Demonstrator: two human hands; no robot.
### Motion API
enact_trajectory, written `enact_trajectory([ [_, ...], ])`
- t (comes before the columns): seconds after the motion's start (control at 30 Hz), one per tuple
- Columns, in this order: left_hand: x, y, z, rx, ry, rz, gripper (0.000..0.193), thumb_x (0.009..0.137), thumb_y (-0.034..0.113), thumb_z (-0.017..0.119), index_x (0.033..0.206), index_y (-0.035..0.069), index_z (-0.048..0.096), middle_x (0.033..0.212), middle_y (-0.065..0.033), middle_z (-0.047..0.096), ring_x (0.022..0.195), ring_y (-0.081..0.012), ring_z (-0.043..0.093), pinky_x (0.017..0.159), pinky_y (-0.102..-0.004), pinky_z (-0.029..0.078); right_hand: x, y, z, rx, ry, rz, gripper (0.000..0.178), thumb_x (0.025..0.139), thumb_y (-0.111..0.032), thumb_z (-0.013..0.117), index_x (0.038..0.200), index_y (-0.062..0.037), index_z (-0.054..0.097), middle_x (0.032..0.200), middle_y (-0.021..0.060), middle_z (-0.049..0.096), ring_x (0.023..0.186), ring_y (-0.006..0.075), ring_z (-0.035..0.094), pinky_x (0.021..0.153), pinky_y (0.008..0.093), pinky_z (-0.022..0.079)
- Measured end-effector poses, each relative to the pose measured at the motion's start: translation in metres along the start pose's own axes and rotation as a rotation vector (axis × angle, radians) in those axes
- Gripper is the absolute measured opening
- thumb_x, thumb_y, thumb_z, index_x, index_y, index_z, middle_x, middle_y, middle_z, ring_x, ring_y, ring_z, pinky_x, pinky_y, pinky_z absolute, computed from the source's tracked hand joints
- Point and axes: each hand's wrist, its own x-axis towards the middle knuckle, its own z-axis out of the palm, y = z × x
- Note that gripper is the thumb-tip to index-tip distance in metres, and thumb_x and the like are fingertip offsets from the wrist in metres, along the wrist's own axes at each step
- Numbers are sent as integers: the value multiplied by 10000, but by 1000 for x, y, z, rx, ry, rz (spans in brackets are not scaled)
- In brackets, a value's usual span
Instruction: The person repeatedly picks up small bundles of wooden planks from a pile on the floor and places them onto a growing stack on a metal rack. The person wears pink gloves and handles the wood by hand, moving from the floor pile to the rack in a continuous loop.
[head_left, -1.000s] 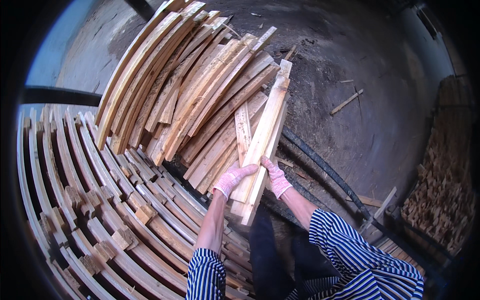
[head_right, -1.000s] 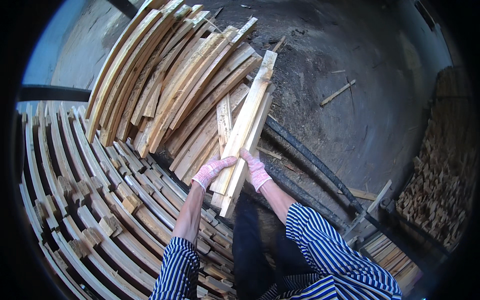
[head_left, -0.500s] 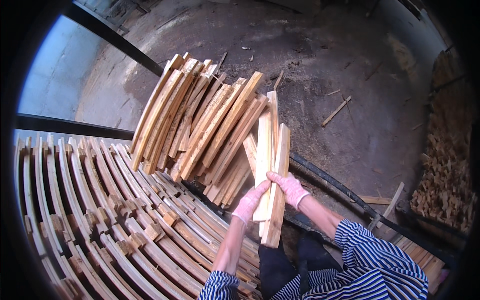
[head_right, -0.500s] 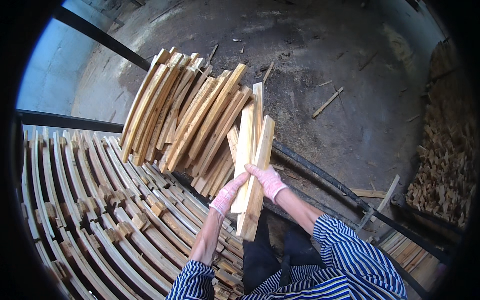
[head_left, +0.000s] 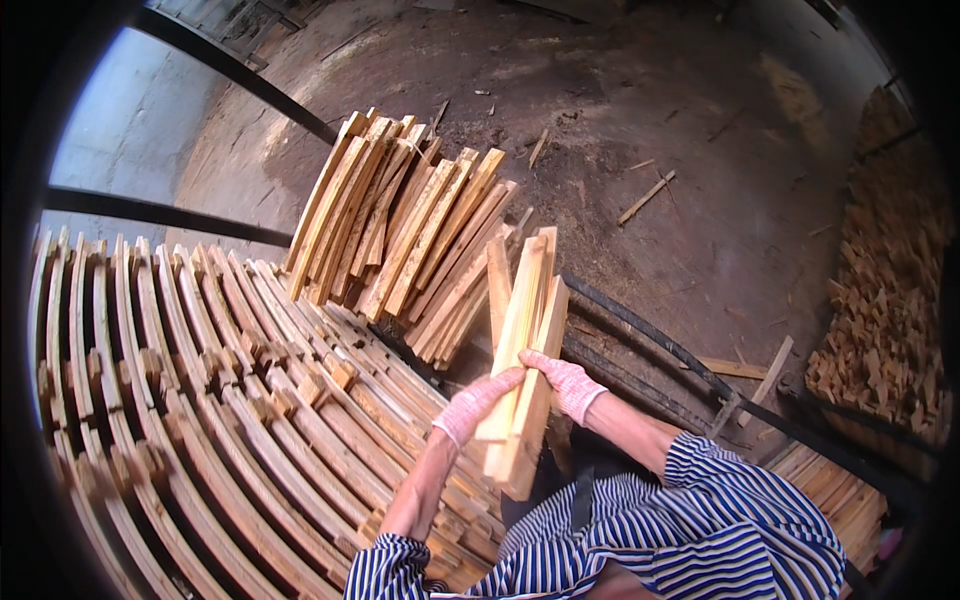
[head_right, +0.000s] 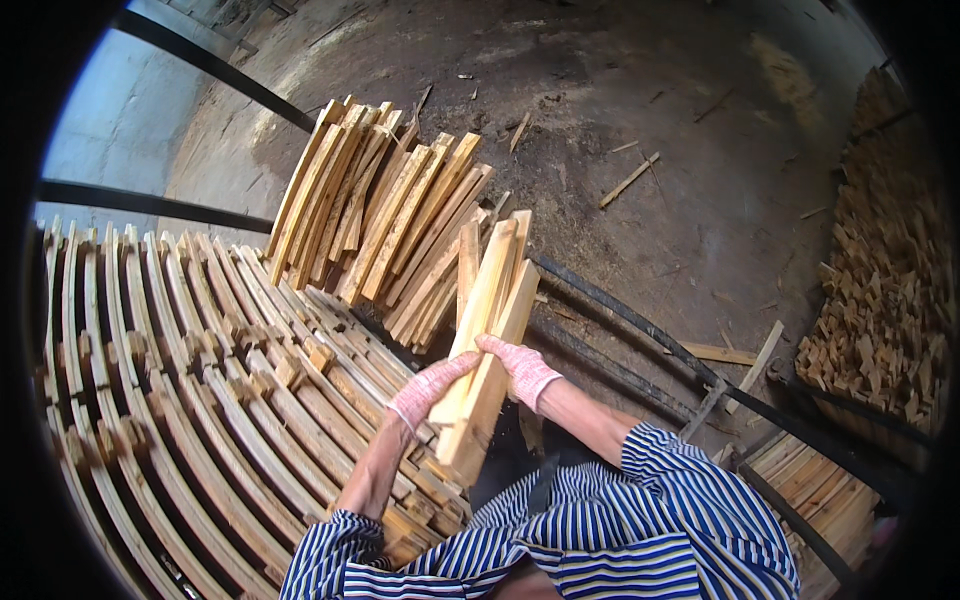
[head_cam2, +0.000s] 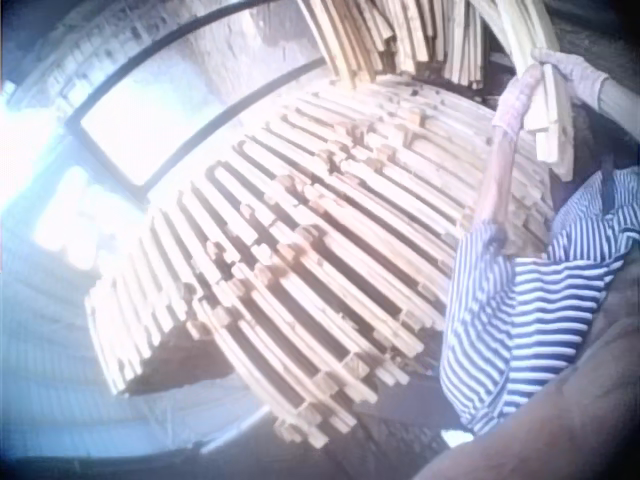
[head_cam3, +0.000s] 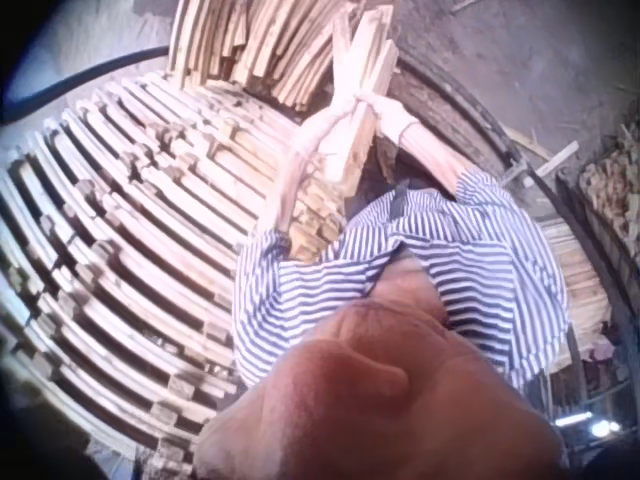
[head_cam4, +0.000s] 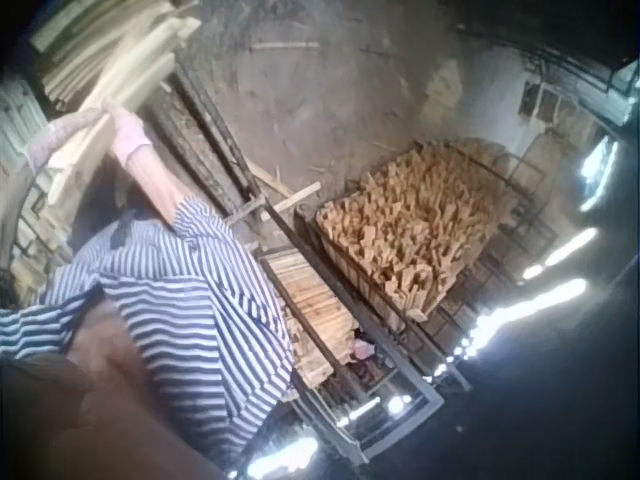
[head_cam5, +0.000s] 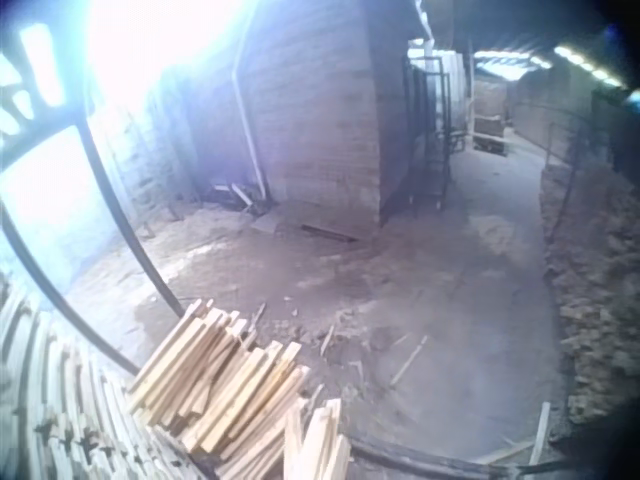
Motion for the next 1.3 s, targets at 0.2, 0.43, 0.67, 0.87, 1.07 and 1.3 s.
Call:
enact_trajectory([
  [0.2,-31,-33,-3,195,151,101,782,816,479,795,1325,-64,555,1124,-154,691,949,-188,676,839,-307,547,-63,23,14,-19,-184,-119,684,837,-251,814,1375,-11,467,1241,198,613,1109,319,632,976,454,547],
  [0.43,-157,-37,50,185,557,861,1081,691,366,922,1504,-11,317,1345,-136,559,1206,-200,561,1033,-330,470,-165,10,95,-370,-678,-447,872,827,-125,787,1533,-208,283,1323,97,542,1202,258,566,1040,396,500],
  [0.67,-285,-63,123,-132,1050,1473,1364,589,487,957,1526,-39,116,1411,-200,461,1324,-295,469,1110,-417,402,-246,30,143,-1177,-1124,-889,1203,666,-422,926,1538,-38,190,1416,153,498,1265,274,544,1060,404,471],
  [0.87,-327,-164,170,-247,1716,1570,1123,726,476,848,1491,-36,204,1368,-227,498,1252,-299,538,1069,-421,449,-383,100,210,-1542,-1705,-1116,994,748,-524,736,1513,-69,293,1250,177,621,1076,284,670,953,402,545],
  [1.07,-401,-285,127,-281,2585,973,823,933,558,569,1469,-19,328,1399,-238,476,1299,-308,493,1110,-431,402,-504,217,284,-1985,-1946,-806,978,698,-433,758,1481,-73,295,1126,239,646,971,367,693,821,436,572],
  [1.3,-549,-359,0,-556,2303,-242,738,915,619,566,1376,44,536,1297,-208,614,1218,-304,574,1026,-374,456,-463,354,300,-2303,-2302,-1159,632,894,-414,656,1367,-54,442,1316,314,507,1183,430,582,926,507,533],
])
